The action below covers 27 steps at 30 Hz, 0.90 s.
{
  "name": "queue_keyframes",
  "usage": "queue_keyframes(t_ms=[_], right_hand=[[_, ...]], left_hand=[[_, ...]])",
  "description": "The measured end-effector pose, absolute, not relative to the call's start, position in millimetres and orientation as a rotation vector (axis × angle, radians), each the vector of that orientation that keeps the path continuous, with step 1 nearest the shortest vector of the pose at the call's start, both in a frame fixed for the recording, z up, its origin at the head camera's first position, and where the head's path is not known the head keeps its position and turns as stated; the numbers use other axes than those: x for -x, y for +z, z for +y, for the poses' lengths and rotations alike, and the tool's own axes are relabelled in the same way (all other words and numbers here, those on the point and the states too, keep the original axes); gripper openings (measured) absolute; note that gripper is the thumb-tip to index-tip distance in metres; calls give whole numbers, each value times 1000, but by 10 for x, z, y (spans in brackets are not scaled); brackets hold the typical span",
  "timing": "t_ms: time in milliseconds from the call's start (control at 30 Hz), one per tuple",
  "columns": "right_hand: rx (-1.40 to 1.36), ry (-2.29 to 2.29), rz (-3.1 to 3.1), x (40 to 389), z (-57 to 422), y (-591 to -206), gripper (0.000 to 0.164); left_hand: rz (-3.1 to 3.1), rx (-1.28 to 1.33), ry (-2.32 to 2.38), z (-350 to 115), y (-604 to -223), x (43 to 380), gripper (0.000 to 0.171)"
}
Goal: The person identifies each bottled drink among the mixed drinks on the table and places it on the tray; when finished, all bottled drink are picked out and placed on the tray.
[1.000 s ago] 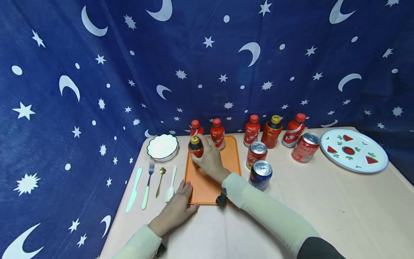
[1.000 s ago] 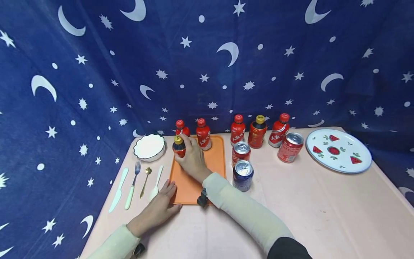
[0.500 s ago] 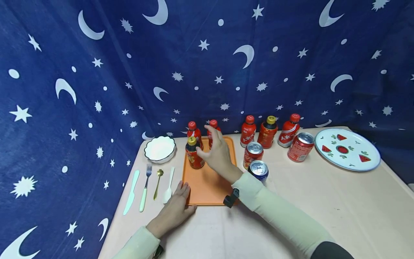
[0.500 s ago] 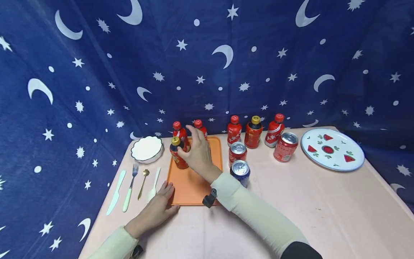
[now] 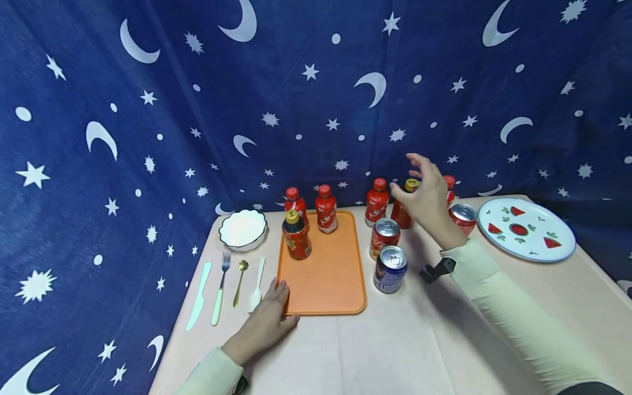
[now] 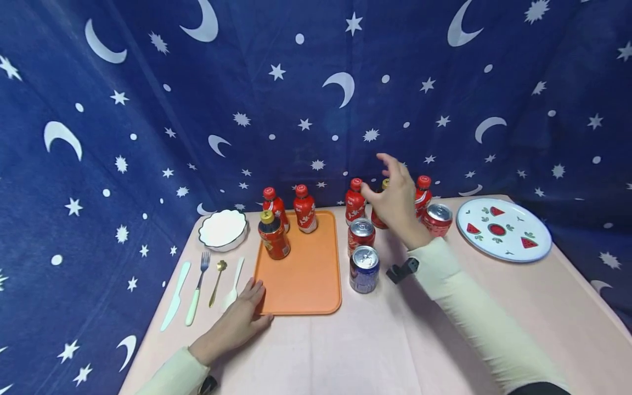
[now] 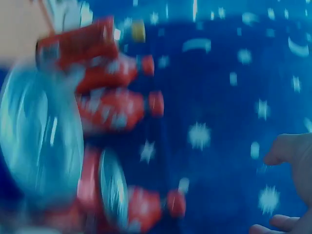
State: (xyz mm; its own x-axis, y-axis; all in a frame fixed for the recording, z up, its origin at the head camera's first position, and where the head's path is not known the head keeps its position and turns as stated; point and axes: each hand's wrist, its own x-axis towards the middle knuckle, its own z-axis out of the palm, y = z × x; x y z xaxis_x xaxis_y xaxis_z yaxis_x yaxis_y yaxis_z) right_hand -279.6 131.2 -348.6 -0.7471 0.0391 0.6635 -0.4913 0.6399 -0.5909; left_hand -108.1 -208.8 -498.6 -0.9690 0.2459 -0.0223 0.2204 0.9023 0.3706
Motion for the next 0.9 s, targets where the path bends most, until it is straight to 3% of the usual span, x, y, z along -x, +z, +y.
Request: queue_keyframes(t_ms=[267,500,900], right_hand=[[-230,956,-2291,3032,1717,-3860,68],[-212,984,-2320,3150,1754,-4169,74],[-198,1001,-2321,3293,1780,-4501,72]], left_hand=[[3021,-336,545,-2113,-4979,1083,73],[3003,-340,546,-2115,-4982,1089,73],[3002,-374,530,-2075,-4976,1111,73]])
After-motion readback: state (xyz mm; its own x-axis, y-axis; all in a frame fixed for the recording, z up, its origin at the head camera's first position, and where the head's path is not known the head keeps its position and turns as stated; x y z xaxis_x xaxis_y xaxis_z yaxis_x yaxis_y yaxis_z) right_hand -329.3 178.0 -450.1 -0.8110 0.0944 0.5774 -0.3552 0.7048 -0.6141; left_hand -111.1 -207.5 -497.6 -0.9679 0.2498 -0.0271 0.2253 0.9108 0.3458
